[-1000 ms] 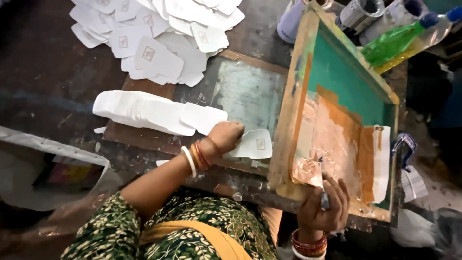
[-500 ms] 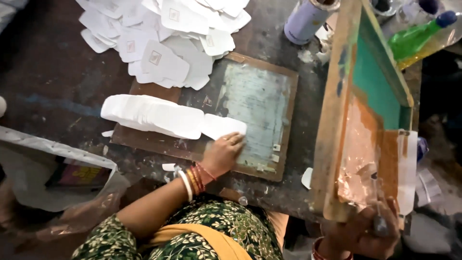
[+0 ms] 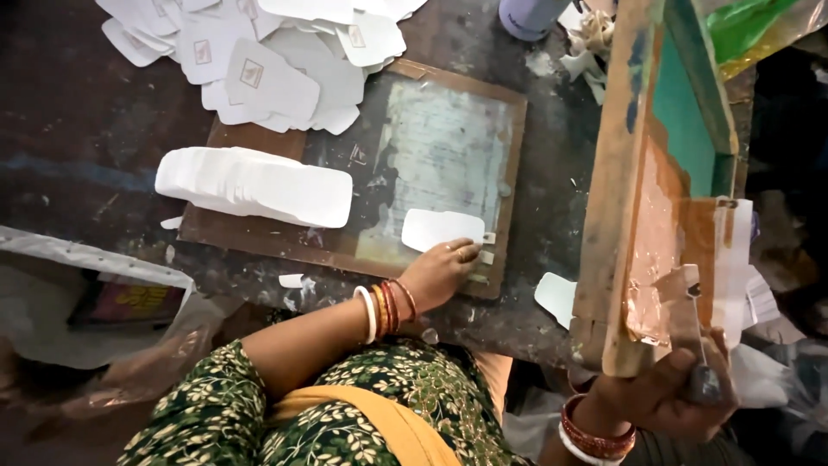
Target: Manually screen printing logos or text onto small white card stock using a hinged printing frame.
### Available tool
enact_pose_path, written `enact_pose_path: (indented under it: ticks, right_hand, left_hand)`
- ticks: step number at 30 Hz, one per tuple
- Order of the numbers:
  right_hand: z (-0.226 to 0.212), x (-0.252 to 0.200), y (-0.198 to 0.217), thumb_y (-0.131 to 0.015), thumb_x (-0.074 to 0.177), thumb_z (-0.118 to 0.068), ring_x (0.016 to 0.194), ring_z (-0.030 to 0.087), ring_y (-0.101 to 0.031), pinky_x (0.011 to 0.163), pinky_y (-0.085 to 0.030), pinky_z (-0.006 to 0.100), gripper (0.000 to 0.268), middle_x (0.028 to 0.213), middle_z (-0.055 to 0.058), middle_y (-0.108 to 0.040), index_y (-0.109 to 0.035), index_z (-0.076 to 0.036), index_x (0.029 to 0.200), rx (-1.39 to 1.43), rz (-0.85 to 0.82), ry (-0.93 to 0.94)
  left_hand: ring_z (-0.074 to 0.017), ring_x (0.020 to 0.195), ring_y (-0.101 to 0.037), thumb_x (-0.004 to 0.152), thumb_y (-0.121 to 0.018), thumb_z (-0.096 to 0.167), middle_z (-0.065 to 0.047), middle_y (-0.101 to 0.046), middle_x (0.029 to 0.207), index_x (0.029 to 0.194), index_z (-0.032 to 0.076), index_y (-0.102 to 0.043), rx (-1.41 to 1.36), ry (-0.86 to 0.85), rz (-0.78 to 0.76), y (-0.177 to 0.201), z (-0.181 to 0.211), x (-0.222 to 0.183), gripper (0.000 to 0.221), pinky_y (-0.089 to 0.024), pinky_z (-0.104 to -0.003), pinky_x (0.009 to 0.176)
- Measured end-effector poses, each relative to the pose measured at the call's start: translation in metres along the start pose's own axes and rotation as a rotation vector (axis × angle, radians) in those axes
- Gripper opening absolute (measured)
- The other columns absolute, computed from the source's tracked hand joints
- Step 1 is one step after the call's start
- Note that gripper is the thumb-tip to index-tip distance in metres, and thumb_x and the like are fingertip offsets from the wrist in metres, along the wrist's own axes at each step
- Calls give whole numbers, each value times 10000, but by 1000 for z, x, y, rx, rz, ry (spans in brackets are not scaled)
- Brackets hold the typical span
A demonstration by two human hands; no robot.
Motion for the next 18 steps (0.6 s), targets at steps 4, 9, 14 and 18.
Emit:
enact_pose_path:
  ticks: [4, 9, 14, 18]
  right_hand:
    - [-17, 3, -5, -639, 1167, -321, 1012, 337, -704, 1002, -595, 462, 425, 1094, 263, -694, -584, 99, 1136, -134, -7, 89]
    - [-5, -13, -11, -645, 1106, -212, 821, 247, -658, 960, -612, 441, 278, 897, 126, -683, -672, 53, 1029, -57, -123, -2]
    - [-17, -63, -52, -700, 965, -118, 841, 297, -708, 731, -559, 374, 207, 996, 157, -738, -705, 3, 1133, 37, -573, -89]
    - [-25, -68, -113, -702, 904, -129, 872, 354, -704, 743, -547, 435, 157, 978, 142, -728, -709, -92, 1056, 53, -1066, 49]
  left_hand:
    - [-303, 1243, -586, 854, -633, 95, -138, -673, 1265, 1099, 35, -738, -111, 23, -14, 3, -5, 2, 273, -486, -400, 1027]
    - [-304, 1012, -668, 925, -642, 161, -127, -717, 1074, 1016, 47, -766, -331, 5, -134, 34, 27, -9, 191, -537, -415, 887]
    - [-321, 731, -692, 975, -646, 317, -140, -733, 865, 948, 4, -719, -1027, 486, -167, 48, 11, -70, 322, -547, -423, 656]
    - [-345, 691, -708, 819, -756, 497, -162, -741, 766, 888, 19, -683, -548, 702, -192, 69, -1, -85, 489, -563, -438, 621]
Point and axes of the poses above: each hand's wrist, its own x-axis towards the middle knuckle, its own y-axis out of the back of the hand, z = x × y, the point moved 5 cm from there along x, towards the middle knuckle
